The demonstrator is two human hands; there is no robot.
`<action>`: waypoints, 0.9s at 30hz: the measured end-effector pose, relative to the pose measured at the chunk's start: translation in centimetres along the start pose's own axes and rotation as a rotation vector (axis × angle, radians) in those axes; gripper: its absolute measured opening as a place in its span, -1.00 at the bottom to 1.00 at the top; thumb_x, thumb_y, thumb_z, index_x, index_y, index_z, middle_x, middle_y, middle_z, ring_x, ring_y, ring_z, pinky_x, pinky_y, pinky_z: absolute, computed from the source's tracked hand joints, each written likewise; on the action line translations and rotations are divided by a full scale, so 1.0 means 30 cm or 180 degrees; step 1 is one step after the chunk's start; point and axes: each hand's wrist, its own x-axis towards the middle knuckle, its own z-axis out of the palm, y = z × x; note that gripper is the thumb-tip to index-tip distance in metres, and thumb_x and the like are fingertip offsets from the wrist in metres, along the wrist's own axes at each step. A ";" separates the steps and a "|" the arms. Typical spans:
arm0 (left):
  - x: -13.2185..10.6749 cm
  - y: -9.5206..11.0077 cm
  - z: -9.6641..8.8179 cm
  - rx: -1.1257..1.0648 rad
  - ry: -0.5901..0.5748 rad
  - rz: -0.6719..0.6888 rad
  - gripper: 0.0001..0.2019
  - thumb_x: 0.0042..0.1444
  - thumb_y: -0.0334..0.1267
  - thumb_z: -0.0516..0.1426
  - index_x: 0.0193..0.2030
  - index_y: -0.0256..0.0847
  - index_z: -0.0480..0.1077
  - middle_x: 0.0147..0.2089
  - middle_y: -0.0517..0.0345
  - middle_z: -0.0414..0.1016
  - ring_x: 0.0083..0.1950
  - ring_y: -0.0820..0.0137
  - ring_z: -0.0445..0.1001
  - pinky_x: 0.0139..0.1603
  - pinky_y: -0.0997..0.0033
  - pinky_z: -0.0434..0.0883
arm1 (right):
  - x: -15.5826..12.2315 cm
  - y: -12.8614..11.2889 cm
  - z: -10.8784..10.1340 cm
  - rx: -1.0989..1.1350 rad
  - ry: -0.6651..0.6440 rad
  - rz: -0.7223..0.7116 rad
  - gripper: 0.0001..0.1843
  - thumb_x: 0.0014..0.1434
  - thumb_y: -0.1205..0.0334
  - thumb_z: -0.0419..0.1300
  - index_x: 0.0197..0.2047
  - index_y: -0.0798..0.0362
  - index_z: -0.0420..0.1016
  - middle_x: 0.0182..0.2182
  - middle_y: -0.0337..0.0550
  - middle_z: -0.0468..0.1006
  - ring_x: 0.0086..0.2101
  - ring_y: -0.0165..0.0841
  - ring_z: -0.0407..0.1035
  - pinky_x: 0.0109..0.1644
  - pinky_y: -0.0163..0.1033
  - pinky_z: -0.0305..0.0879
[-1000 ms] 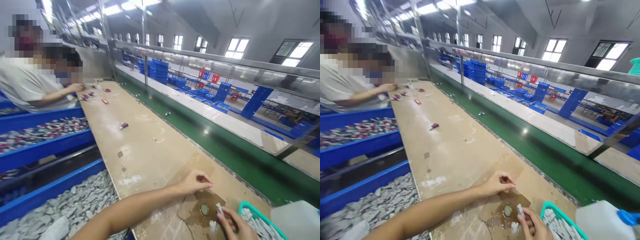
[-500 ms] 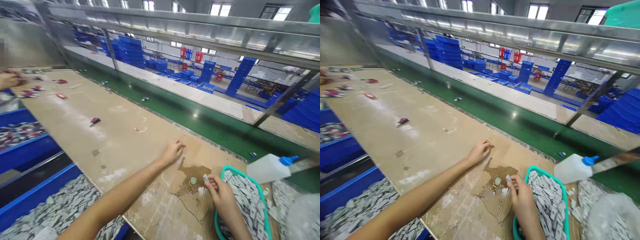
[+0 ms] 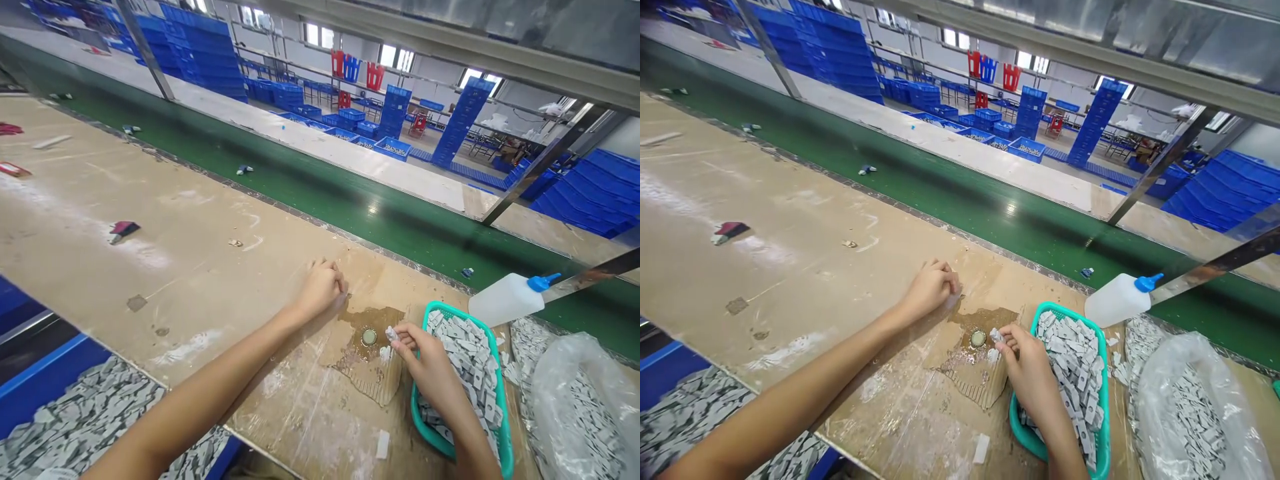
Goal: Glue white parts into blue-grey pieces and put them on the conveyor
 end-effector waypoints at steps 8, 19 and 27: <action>-0.018 0.026 0.020 0.0130 -0.0408 -0.0261 -0.72 -0.13 -0.55 0.04 -0.62 -0.18 0.51 -0.28 -0.02 0.58 -0.07 0.09 0.35 -0.01 0.08 0.15 | -0.008 -0.010 -0.001 -0.0190 -0.0153 0.0098 -0.78 0.27 0.09 0.08 -0.18 -0.01 0.49 -0.29 -0.15 0.58 -0.25 -0.25 0.45 -0.15 -0.22 0.31; -0.012 0.030 0.018 -0.0038 -0.0591 -0.0602 -0.67 -0.09 -0.55 0.03 -0.55 -0.14 0.58 -0.28 0.08 0.65 0.00 0.04 0.36 0.05 0.07 0.16 | -0.008 -0.033 -0.005 -0.0223 -0.0285 0.0172 -0.78 0.30 0.11 0.09 -0.15 0.00 0.50 -0.30 -0.17 0.59 -0.26 -0.26 0.47 -0.16 -0.23 0.30; 0.005 0.022 0.009 -0.0075 -0.0591 -0.0528 -0.65 -0.08 -0.53 0.01 -0.47 -0.16 0.62 -0.27 0.06 0.63 -0.04 0.09 0.42 0.03 0.20 0.31 | -0.003 -0.032 0.003 -0.0372 -0.0128 -0.0056 -0.80 0.28 0.30 0.12 -0.12 0.02 0.57 -0.32 -0.16 0.53 -0.31 -0.31 0.44 -0.20 -0.27 0.31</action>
